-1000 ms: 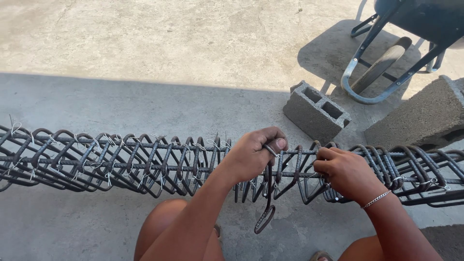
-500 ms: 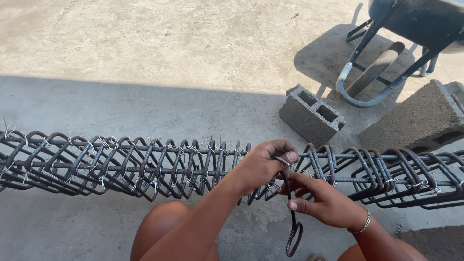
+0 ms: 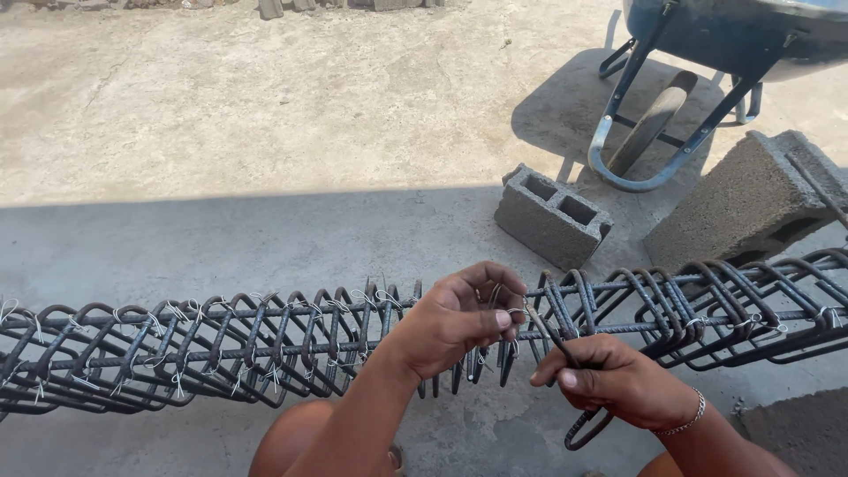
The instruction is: The person sits on the ground and uses a metal hook tool to twist wire ties around a rebar cage structure. They repeatedly wrap the wire around the intersecting bars and twist it to secure the connections.
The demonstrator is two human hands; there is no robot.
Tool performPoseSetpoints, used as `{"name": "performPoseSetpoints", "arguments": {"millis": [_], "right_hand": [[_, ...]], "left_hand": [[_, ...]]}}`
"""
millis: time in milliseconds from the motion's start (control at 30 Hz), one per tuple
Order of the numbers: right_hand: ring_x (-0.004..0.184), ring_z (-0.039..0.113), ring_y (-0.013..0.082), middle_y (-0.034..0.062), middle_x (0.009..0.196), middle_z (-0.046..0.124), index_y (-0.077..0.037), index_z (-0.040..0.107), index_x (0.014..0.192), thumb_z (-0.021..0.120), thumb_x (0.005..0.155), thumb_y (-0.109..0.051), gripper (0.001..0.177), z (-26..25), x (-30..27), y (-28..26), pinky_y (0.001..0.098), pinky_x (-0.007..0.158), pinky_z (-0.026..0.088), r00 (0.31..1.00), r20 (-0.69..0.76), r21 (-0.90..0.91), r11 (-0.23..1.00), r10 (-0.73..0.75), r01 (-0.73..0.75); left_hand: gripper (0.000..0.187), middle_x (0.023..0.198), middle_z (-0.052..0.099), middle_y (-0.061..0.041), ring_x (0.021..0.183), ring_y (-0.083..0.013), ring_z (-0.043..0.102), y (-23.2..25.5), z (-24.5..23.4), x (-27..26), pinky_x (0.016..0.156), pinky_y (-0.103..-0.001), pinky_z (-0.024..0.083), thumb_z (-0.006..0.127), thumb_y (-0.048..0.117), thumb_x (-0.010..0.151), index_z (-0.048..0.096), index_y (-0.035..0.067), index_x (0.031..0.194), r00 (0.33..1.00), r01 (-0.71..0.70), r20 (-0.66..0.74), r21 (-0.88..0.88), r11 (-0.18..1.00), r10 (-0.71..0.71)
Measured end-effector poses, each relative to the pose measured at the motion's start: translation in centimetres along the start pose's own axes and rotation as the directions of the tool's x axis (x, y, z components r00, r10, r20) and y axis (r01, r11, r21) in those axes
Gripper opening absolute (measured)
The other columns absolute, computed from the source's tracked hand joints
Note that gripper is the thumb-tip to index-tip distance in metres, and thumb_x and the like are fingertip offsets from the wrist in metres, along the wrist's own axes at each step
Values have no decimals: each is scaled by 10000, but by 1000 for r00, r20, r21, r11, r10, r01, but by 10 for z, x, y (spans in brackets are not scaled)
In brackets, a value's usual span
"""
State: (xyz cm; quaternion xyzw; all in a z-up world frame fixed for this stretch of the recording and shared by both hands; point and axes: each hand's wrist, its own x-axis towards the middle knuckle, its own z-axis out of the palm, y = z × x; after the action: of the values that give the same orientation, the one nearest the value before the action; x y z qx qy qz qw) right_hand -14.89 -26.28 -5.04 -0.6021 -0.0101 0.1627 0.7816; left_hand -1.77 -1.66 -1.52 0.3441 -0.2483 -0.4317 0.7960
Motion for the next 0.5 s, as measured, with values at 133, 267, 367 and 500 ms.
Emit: {"name": "performPoseSetpoints", "arguments": {"millis": [133,267,367,500], "right_hand": [[469,441,128,53,582,644,87,906,938,746,886,-27,203,14,-1,-23,304,447,348,999,-49,-419,908,-20,-2],[539,478,141,32,633,693,-14,932,977,734,916,-114,230,13,0,-24,317,541,394,991,-71,-586,799,113,-133],[469,429,128,54,606,568,105,847,1136,642,975,-60,308,5,-9,-16,305,456,319,991,-41,-247,960,123,-130],[479,392,155,78,618,492,156,757,1213,635,969,-122,390,1,-8,-12,318,412,270,990,-115,19,997,81,-79]], "left_hand": [[217,934,649,-65,787,-117,606,-10,11,3,705,-219,532,647,-94,900,660,18,1084,990,-36,-132,139,990,55],[187,940,697,-73,772,-80,575,-22,14,7,664,-200,511,655,-94,892,668,31,1030,979,-106,-151,194,975,136],[167,988,727,-91,885,-113,646,-24,18,7,829,-251,534,690,-85,905,661,47,1003,936,-264,-166,252,931,310],[211,1046,755,-53,686,-42,455,-6,28,0,623,-207,389,679,-92,887,641,113,916,821,-353,-145,632,690,553]]}}
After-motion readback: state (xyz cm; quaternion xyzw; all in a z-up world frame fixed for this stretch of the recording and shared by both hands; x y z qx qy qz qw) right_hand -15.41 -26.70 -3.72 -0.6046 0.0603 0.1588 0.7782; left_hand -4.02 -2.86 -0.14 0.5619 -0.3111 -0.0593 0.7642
